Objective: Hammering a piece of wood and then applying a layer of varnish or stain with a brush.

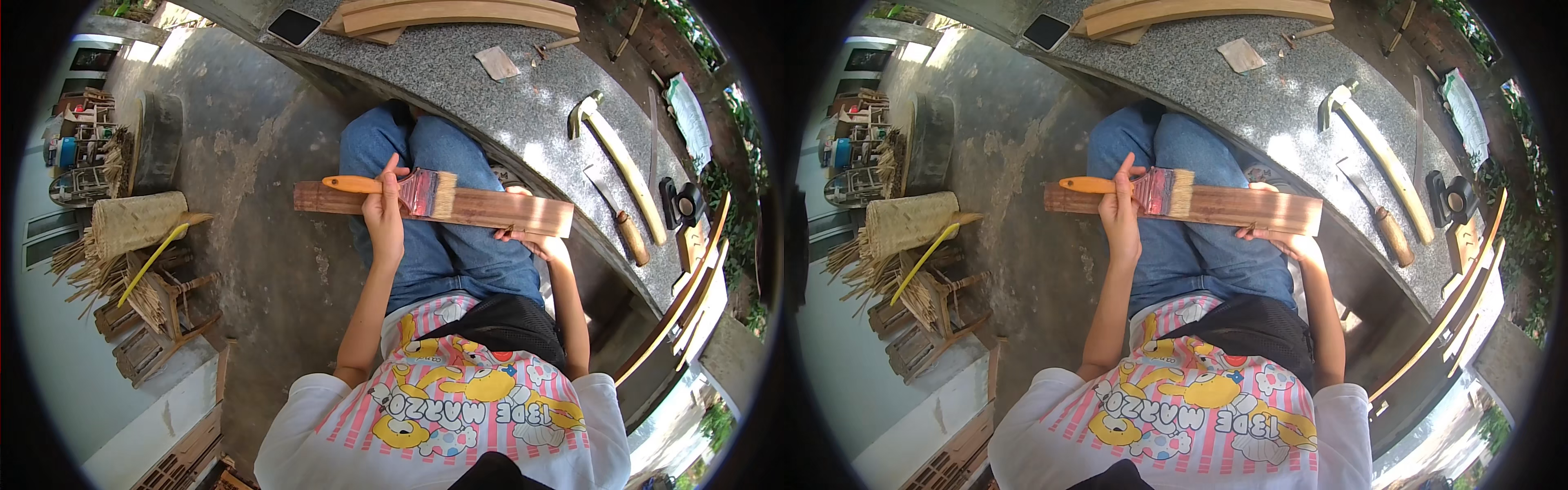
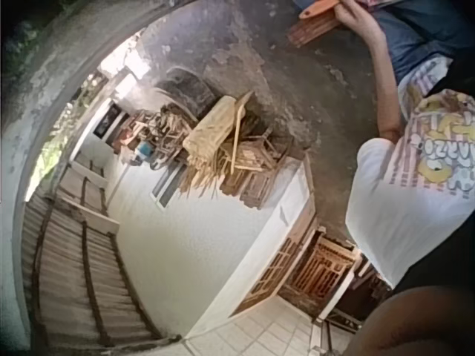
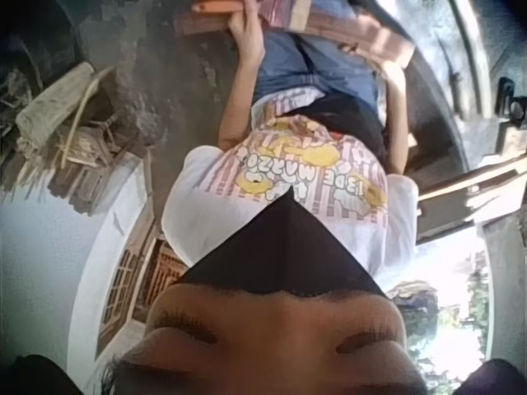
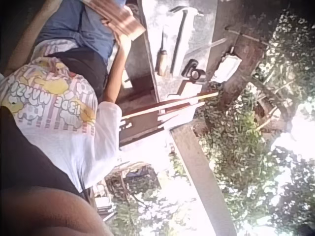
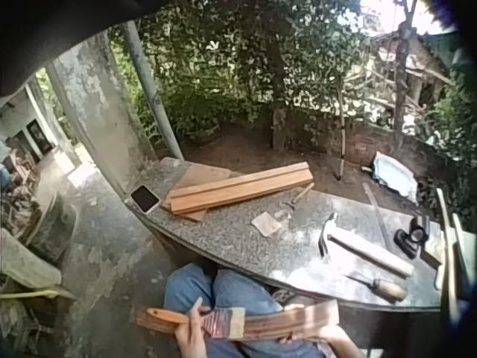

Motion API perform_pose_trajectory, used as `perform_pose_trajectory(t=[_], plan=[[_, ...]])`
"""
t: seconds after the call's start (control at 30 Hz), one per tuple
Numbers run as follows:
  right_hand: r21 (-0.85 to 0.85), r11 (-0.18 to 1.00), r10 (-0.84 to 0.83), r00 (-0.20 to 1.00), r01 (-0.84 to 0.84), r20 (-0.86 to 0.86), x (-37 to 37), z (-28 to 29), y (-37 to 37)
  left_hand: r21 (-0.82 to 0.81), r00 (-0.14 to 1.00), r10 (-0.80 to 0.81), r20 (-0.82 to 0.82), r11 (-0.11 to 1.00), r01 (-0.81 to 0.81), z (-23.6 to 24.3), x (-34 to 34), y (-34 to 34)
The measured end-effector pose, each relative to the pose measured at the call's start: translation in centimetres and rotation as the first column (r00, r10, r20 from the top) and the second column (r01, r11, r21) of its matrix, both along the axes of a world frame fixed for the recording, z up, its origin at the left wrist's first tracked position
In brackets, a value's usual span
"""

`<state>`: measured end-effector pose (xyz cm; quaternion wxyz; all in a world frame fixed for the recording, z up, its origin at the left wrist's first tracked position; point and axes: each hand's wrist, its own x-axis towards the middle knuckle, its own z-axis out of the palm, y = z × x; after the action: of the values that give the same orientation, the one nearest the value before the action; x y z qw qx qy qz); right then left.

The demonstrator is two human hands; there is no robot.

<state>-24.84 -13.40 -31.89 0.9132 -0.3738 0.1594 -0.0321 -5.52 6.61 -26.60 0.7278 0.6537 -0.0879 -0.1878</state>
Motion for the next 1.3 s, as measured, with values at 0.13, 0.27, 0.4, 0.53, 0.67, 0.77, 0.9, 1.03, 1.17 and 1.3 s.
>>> perform_pose_trajectory(t=[0.13,0.27,0.4,0.53,0.67,0.77,0.9,1.03,1.17,1.3], plan=[[0.019,1.0,-0.01,0.999,0.011,-0.052,-0.1,0.6,0.1,0.163,0.948,0.062,0.312,0.98,-0.117,0.3,1.4,1.5],[-0.014,1.0,0.025,0.999,-0.024,0.029,-0.5,-0.3,-0.5,0.171,0.847,0.297,0.441,0.898,-0.404,-0.9,6.1,7.2],[0.004,1.0,0.031,1.0,-0.031,0.002,-0.3,0.0,-0.5,0.193,0.733,0.462,0.5,0.765,-0.615,-0.9,10.8,12.9],[-0.005,1.0,0.021,1.0,-0.022,-0.015,-0.6,-0.5,-0.6,0.145,0.549,0.516,0.658,0.628,-0.765,0.3,11.4,13.2],[-0.007,1.0,0.003,1.0,-0.003,0.017,-0.3,0.0,-0.5,0.063,0.745,0.539,0.393,0.793,-0.606,1.8,6.7,6.2],[-0.001,1.0,0.024,1.0,-0.024,0.008,-0.3,-0.1,-0.3,0.102,0.909,0.177,0.376,0.968,-0.231,1.3,0.8,-0.1],[-0.064,0.997,-0.055,0.995,0.05,-0.08,-0.5,-0.1,-0.1,0.055,0.876,-0.219,0.429,0.975,0.216,1.0,-5.0,-5.3],[-0.009,0.998,-0.07,0.996,0.069,-0.059,-0.1,0.9,0.1,0.094,0.882,-0.159,0.443,0.987,0.13,-0.5,-3.3,-3.0],[-0.028,0.999,0.027,0.998,-0.029,-0.064,-0.2,0.3,-0.6,0.279,0.902,0.16,0.402,0.916,-0.287,-0.5,1.4,4.1],[-0.01,1.0,0.013,1.0,-0.013,-0.002,-0.2,0.4,-0.5,0.229,0.753,0.467,0.464,0.758,-0.611,-1.5,8.9,13.3]])
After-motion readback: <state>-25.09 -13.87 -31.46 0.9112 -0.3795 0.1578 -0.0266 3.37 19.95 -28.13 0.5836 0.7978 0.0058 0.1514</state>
